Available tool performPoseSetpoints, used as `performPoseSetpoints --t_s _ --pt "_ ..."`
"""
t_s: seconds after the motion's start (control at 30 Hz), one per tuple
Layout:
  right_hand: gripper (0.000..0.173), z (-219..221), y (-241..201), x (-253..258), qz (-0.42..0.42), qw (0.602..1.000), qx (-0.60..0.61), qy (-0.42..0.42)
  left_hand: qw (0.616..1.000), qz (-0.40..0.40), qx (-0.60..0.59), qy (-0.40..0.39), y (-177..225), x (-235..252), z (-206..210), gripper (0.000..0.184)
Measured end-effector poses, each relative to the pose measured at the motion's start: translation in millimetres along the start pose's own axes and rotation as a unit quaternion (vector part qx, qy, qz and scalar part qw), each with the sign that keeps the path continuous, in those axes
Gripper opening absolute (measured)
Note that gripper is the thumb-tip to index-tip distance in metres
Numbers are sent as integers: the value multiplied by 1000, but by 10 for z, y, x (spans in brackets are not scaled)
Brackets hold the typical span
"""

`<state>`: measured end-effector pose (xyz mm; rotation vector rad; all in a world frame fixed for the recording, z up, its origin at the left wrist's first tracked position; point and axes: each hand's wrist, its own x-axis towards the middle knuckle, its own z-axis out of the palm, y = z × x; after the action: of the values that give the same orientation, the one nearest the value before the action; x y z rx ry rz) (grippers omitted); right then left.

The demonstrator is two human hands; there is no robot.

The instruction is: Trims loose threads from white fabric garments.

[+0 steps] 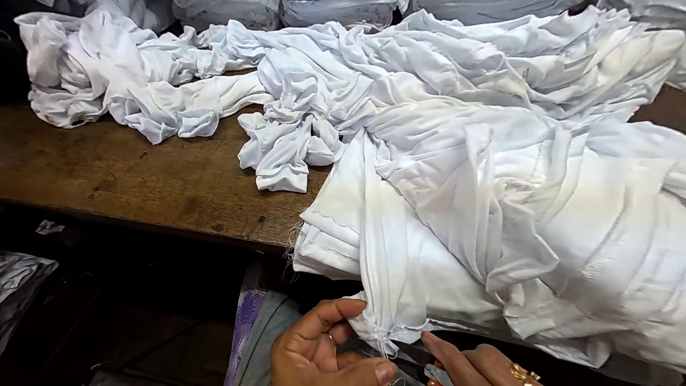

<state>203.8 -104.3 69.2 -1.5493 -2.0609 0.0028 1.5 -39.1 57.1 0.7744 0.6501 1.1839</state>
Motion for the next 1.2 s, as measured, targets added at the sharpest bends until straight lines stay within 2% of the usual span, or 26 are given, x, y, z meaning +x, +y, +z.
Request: performPoseSetpoints --t_s 0.53,0.67,0.77,0.87,1.2 --pt "32 152 28 132 -7 1000 -14 -7 1000 -30 8 4 -10 -30 23 53" --pt "37 131 63 87 0 1000 -9 -15 999 -48 -25 6 44 -46 29 32" --pt "38 151 61 80 -1 1000 -4 6 995 -71 -55 40 71 -47 60 25" --pt "38 166 24 111 -2 1000 -1 26 992 -83 -76 59 81 -49 70 26" --pt "40 174 -26 189 -10 999 -4 49 992 -86 -84 47 93 -72 58 31"
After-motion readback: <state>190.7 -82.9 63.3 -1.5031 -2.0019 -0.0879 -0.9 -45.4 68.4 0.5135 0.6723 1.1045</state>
